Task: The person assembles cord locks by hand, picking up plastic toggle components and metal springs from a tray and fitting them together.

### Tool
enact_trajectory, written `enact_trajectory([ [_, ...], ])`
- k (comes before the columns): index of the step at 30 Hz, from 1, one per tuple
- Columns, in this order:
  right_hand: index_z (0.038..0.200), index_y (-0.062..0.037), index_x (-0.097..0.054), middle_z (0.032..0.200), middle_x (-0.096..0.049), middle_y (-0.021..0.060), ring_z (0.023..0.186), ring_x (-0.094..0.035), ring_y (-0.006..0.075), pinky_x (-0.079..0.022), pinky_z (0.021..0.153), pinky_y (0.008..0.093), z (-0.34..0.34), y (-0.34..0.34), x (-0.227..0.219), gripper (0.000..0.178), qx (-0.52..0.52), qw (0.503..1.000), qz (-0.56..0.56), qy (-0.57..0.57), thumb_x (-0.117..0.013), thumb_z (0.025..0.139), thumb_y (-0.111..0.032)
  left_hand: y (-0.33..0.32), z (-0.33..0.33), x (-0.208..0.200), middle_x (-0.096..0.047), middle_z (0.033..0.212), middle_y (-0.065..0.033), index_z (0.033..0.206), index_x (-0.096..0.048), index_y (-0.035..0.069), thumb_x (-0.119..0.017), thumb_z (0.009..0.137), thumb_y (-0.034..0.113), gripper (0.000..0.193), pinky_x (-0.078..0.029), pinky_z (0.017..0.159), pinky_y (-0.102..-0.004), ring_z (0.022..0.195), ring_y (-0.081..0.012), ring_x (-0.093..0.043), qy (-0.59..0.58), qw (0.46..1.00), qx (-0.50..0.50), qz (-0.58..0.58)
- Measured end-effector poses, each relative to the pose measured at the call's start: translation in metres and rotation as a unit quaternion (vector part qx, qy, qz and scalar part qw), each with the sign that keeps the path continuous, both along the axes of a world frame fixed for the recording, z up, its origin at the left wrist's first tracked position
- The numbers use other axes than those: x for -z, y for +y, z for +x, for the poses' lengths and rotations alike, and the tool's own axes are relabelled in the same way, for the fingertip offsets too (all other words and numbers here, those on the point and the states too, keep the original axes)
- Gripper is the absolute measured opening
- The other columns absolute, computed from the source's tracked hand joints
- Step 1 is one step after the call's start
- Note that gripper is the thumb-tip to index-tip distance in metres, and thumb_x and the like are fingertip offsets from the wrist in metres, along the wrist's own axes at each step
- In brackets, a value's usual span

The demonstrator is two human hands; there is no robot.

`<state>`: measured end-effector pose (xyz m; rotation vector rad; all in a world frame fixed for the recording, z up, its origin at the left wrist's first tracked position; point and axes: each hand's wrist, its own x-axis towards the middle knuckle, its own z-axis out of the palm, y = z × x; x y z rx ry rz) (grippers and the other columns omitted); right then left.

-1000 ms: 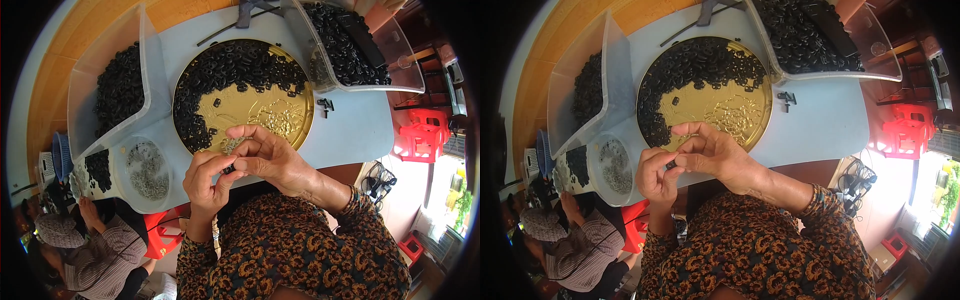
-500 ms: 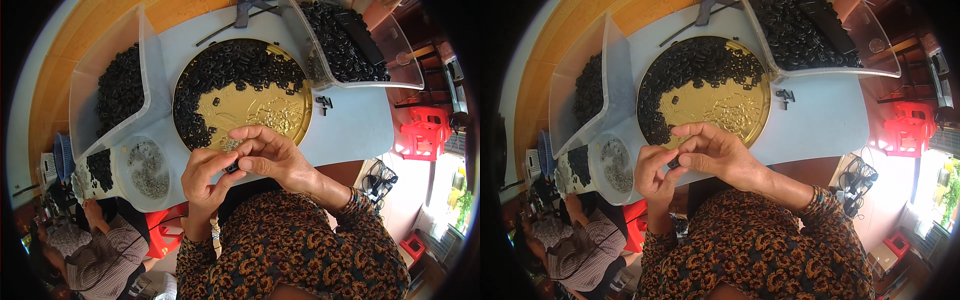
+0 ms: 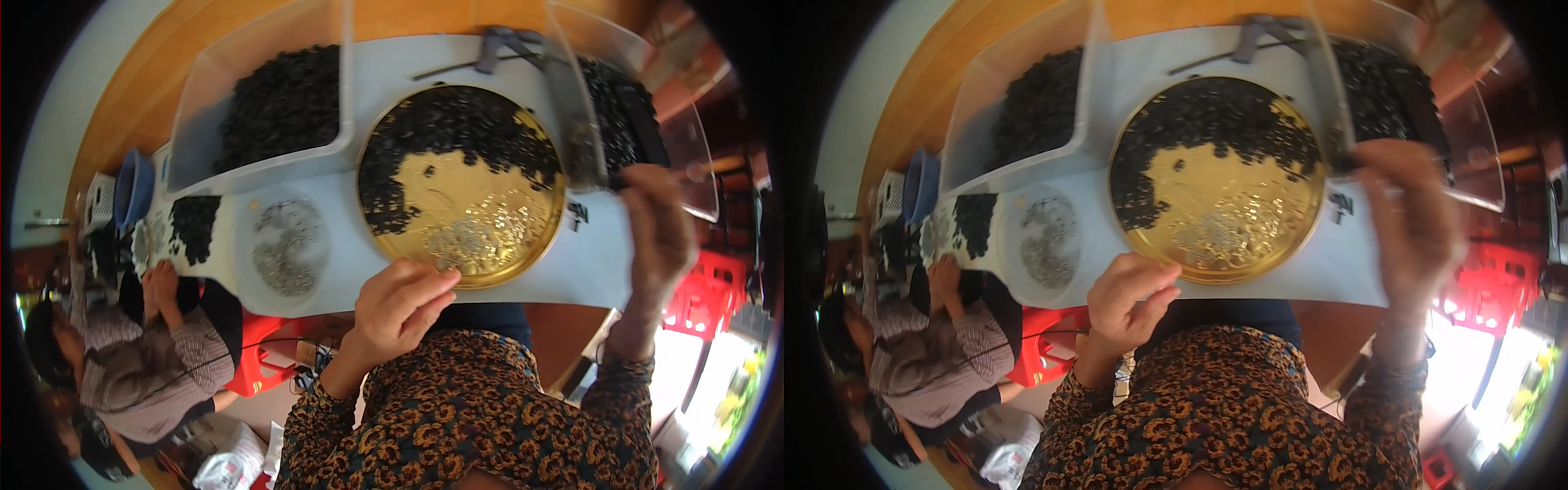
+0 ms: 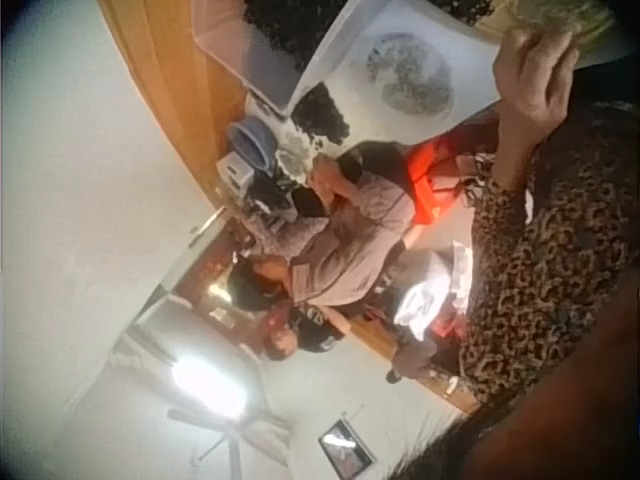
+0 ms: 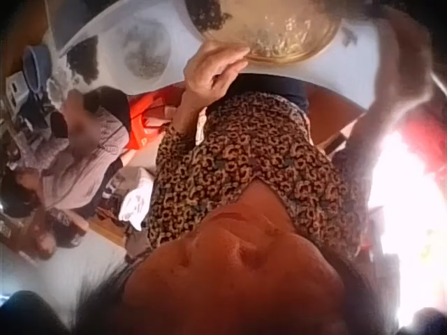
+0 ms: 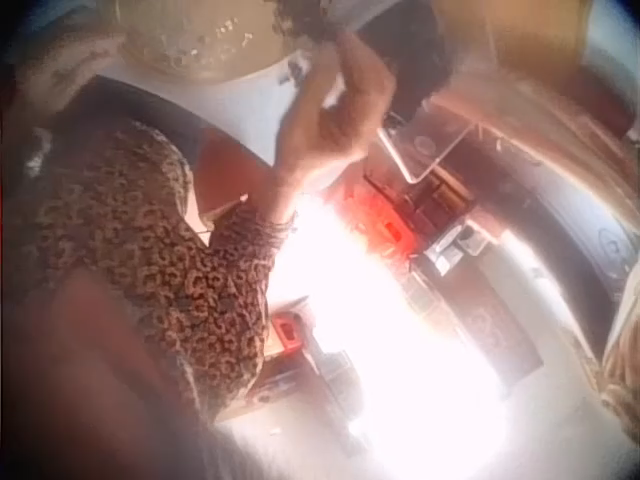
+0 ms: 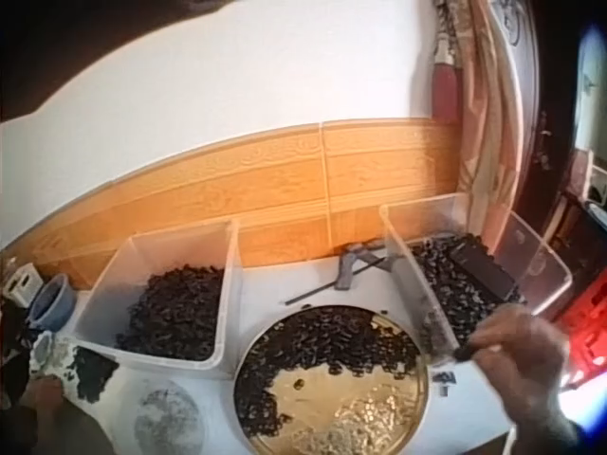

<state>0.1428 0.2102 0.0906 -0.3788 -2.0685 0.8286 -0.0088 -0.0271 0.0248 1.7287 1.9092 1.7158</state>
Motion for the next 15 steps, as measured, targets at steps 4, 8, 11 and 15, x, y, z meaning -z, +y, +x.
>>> enact_trajectory([
  [4, 0.116, -0.0004, -0.062, 0.108, -0.063, 0.0047, 0.091, -0.058, 0.0086, -0.043, 0.082, 0.0178, 0.03, 0.073, -0.009, 0.023, 0.113, 0.993, 0.034, -0.012, -0.057, 0.094, -0.001, -0.024, -0.006, -0.011, -0.063, 0.08, -0.0095, 0.105, -0.067, 0.001, -0.068, 0.074, -0.01, 0.032, -0.048, 0.053, -0.0277, 0.066, -0.0187, -0.061, -0.009, 0.999, -0.034, -0.022],
  [8, 0.114, 0.0002, -0.063, 0.11, -0.063, 0.0065, 0.098, -0.058, 0.0112, -0.044, 0.085, 0.0198, 0.029, 0.109, 0.001, 0.022, 0.124, 0.977, 0.142, -0.096, -0.056, 0.094, -0.002, -0.056, -0.022, -0.011, -0.063, 0.077, -0.0081, 0.101, -0.067, 0.001, -0.067, 0.077, -0.006, 0.025, -0.048, 0.055, -0.0301, 0.065, -0.019, -0.061, 0.034, 0.99, -0.125, -0.062],
  [11, 0.11, -0.0018, -0.065, 0.107, -0.065, 0.0073, 0.099, -0.059, 0.0134, -0.047, 0.088, 0.0255, 0.027, 0.092, -0.005, 0.02, 0.155, 0.958, 0.222, -0.093, -0.058, 0.091, 0.001, -0.077, -0.059, -0.017, -0.064, 0.08, -0.0099, 0.094, -0.066, 0.0, -0.063, 0.08, -0.005, 0.015, -0.048, 0.06, -0.0301, 0.067, -0.0208, -0.061, 0.117, 0.949, -0.282, -0.079],
  [15, 0.108, -0.0006, -0.065, 0.109, -0.065, 0.0106, 0.099, -0.062, 0.0193, -0.05, 0.083, 0.0287, 0.026, 0.057, 0.001, 0.021, 0.149, 0.972, 0.172, -0.057, -0.06, 0.088, 0.003, -0.125, -0.126, -0.027, -0.064, 0.085, -0.0122, 0.095, -0.066, 0.001, -0.06, 0.084, -0.001, 0.013, -0.047, 0.064, -0.0284, 0.069, -0.0215, -0.06, 0.096, 0.887, -0.427, -0.149],
])
